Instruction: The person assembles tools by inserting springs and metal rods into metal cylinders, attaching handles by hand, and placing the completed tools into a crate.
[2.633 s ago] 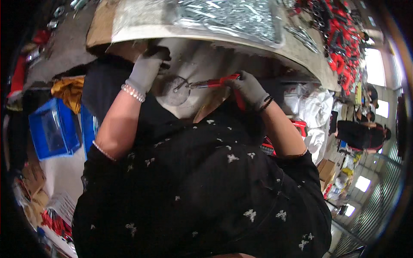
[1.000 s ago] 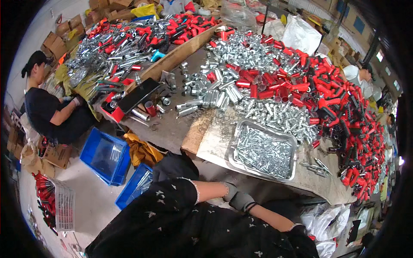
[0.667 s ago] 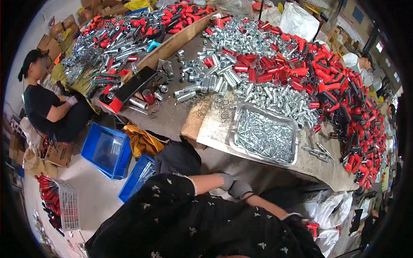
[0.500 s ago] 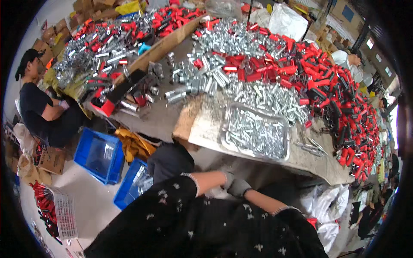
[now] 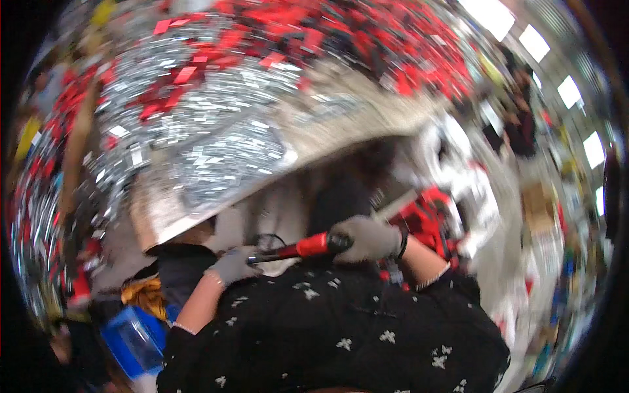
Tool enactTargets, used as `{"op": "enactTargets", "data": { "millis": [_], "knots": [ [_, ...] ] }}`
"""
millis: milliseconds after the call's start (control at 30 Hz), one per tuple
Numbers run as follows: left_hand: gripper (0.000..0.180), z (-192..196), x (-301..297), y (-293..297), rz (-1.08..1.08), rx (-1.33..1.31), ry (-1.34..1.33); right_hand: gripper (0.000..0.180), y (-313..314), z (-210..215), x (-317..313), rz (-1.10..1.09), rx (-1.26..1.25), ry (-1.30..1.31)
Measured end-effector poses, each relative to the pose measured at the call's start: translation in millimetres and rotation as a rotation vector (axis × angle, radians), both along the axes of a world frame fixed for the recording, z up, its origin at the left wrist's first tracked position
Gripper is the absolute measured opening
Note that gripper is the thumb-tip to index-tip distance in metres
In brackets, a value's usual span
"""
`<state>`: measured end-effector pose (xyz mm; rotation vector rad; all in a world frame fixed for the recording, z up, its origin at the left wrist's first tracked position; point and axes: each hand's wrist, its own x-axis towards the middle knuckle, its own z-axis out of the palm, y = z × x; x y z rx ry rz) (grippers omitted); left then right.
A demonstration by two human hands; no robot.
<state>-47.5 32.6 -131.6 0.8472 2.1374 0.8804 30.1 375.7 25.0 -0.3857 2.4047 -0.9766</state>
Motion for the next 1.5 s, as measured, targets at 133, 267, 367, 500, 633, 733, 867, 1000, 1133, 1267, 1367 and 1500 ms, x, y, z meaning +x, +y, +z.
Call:
{"op": "enactTargets", "data": {
  "millis": [133, 267, 367, 500, 633, 733, 867, 1000, 1133, 1267, 1367, 1500],
  "knots": [
    [0.024, -22.9, 18.5, 30.8, 0.177, 0.041, 0.279, 0.035, 13.7, -25.9, 73.2, -0.249, 0.072, 0.223],
    [0.03, 51.0, 20.2, 93.6, -0.1, 0.132, 0.343, 0.045, 37.8, -10.2, 142.9, -0.557, -0.198, 0.208],
    [0.044, 69.7, 31.2, 115.6, -0.122, 0.274, 0.048, 0.047, 75.3, 51.7, 197.2, -1.002, -0.269, 0.306],
    [0.062, 85.9, 44.2, 125.4, -0.045, 0.47, 0.217, 0.04, 107.9, 116.8, 298.1, -1.127, 0.065, 0.456],
    [0.057, 65.1, 53.6, 97.6, 0.084, 0.414, 0.074, 0.038, 141.5, 87.0, 300.9, -1.187, 0.12, 0.398],
    [0.053, 62.2, 60.8, 88.0, 0.122, 0.343, -0.058, 0.049, 144.9, 43.5, 248.7, -0.958, 0.471, 0.364],
    [0.053, 66.0, 59.4, 74.9, 0.152, 0.35, 0.042, 0.057, 177.5, -98.0, 182.8, -0.609, 0.354, 0.275],
    [0.051, 62.6, 59.1, 23.0, 0.353, 0.274, 0.056, 0.055, 146.1, -105.3, 152.3, -0.471, 0.488, 0.237],
    [0.047, 44.8, 69.3, -21.2, 0.536, 0.34, -0.027, 0.055, 138.1, -101.0, 151.2, -0.584, 0.495, 0.168],
    [0.045, 39.9, 74.3, -35.7, 0.575, 0.259, 0.046, 0.047, 136.1, -38.4, 147.3, -0.813, 0.301, 0.109],
    [0.045, 44.2, 73.9, -36.1, 0.596, 0.259, 0.024, 0.048, 128.8, -5.0, 138.3, -0.748, 0.376, 0.05],
    [0.046, 30.3, 57.8, -15.3, 0.532, 0.306, -0.011, 0.049, 127.0, -101.4, 135.9, -0.486, 0.424, 0.286]
  ]
}}
